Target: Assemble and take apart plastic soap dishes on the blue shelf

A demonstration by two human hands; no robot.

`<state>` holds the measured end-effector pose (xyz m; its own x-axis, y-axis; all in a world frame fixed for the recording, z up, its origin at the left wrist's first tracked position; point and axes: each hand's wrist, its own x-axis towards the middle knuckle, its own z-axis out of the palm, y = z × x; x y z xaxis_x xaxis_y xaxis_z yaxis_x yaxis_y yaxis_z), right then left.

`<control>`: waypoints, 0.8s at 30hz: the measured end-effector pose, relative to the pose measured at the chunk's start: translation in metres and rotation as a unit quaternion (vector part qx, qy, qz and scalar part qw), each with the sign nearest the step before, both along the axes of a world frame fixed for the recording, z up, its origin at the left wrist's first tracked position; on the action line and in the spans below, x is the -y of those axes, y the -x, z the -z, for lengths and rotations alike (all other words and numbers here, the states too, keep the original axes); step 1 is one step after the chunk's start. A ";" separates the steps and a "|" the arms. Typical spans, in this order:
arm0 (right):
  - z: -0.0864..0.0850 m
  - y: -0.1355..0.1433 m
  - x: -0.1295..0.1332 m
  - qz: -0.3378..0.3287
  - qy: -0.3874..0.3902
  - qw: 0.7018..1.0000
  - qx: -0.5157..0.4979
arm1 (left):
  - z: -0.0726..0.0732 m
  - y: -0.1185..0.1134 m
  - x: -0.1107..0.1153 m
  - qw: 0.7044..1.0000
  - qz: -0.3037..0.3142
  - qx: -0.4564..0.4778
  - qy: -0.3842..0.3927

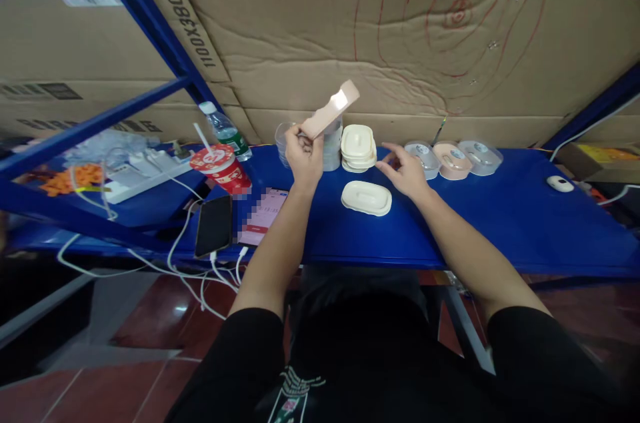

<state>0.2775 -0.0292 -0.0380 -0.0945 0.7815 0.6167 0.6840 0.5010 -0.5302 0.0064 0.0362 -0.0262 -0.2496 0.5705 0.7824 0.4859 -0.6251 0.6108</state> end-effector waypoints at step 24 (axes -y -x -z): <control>-0.038 -0.014 0.017 -0.057 0.472 0.853 0.214 | -0.023 -0.018 0.049 0.732 0.101 -0.559 0.376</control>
